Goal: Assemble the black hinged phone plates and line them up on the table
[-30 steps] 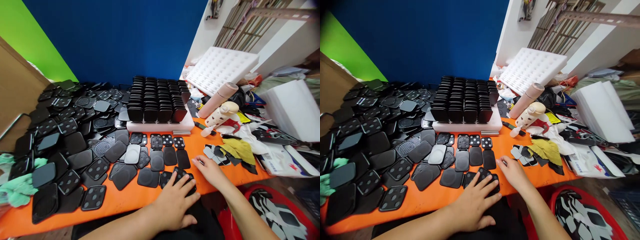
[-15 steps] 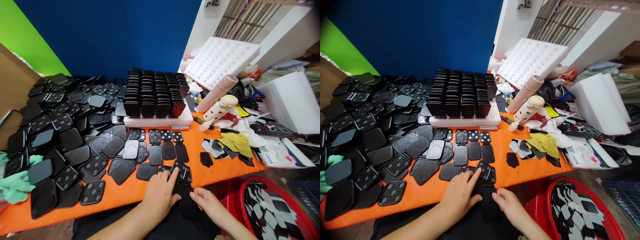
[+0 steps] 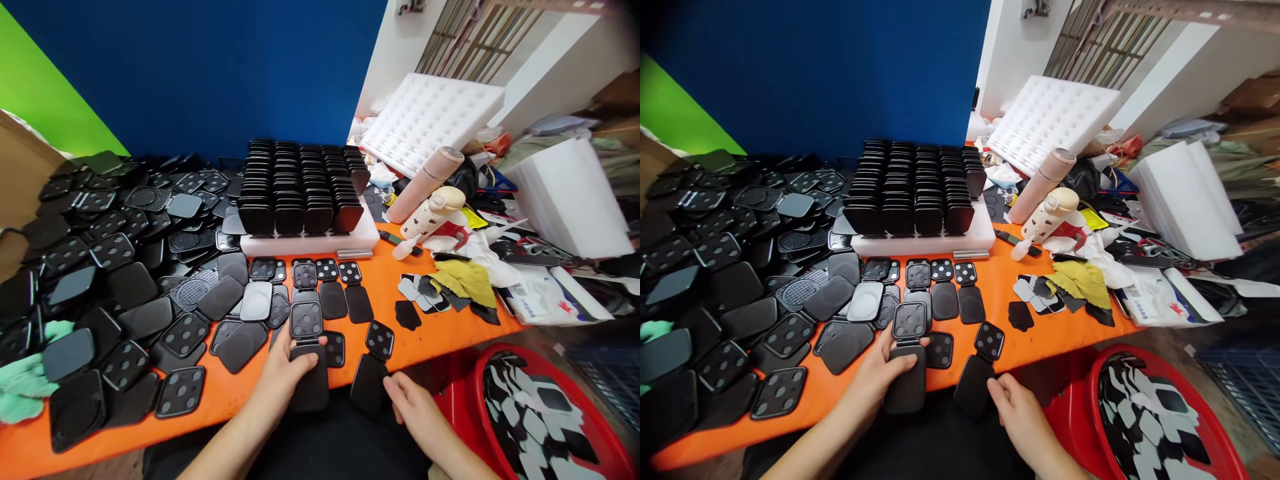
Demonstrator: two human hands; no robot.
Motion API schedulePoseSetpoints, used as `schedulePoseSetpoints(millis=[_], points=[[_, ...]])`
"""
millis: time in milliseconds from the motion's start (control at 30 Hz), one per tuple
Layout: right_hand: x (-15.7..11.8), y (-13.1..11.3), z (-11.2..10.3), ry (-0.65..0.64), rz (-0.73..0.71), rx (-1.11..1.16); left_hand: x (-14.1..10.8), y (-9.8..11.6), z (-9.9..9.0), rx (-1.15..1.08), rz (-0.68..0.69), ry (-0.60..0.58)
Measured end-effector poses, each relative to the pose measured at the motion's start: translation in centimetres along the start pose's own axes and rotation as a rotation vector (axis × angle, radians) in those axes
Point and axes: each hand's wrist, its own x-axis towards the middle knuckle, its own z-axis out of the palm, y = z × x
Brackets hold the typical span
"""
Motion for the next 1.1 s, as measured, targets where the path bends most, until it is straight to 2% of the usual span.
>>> schedulePoseSetpoints(millis=[133,233,300,400,533,667,767,833,933,1100], points=[[-0.9,0.5,-3.0,0.129,-0.072,-0.049,-0.4,0.6,-0.5,-0.222,-0.113,-0.003],[-0.9,-1.4,-4.2,0.129,-0.132,0.016,-0.8,0.8,-0.4,-0.3,-0.166,-0.039],[-0.5,-3.7,-3.8,0.094,-0.245,-0.021,-1.1,0.9,0.0,-0.316,-0.189,-0.053],[0.3,-8.0,-1.9,0.069,-0.388,-0.161,-1.3,0.8,0.4,-0.264,-0.167,-0.04],[0.9,-12.5,0.9,0.031,-0.515,-0.203,-1.6,-0.1,0.3,-0.118,-0.039,-0.084],[1.0,-14.9,1.7,0.069,-0.619,-0.343,-2.1,-1.1,0.0,0.284,0.224,-0.102],[0.8,-15.8,1.5,0.125,-0.648,-0.454,-2.6,-1.6,0.0,0.52,0.339,-0.085],[0.7,-16.1,1.5,0.119,-0.673,-0.486,-2.7,-1.9,-0.1,0.612,0.403,-0.065],[0.7,-16.3,1.8,0.07,-0.679,-0.506,-2.7,-2.3,-0.3,0.678,0.474,-0.031],[0.7,-16.4,2.0,0.021,-0.623,-0.466,-2.5,-2.2,-0.5,0.725,0.491,-0.044]])
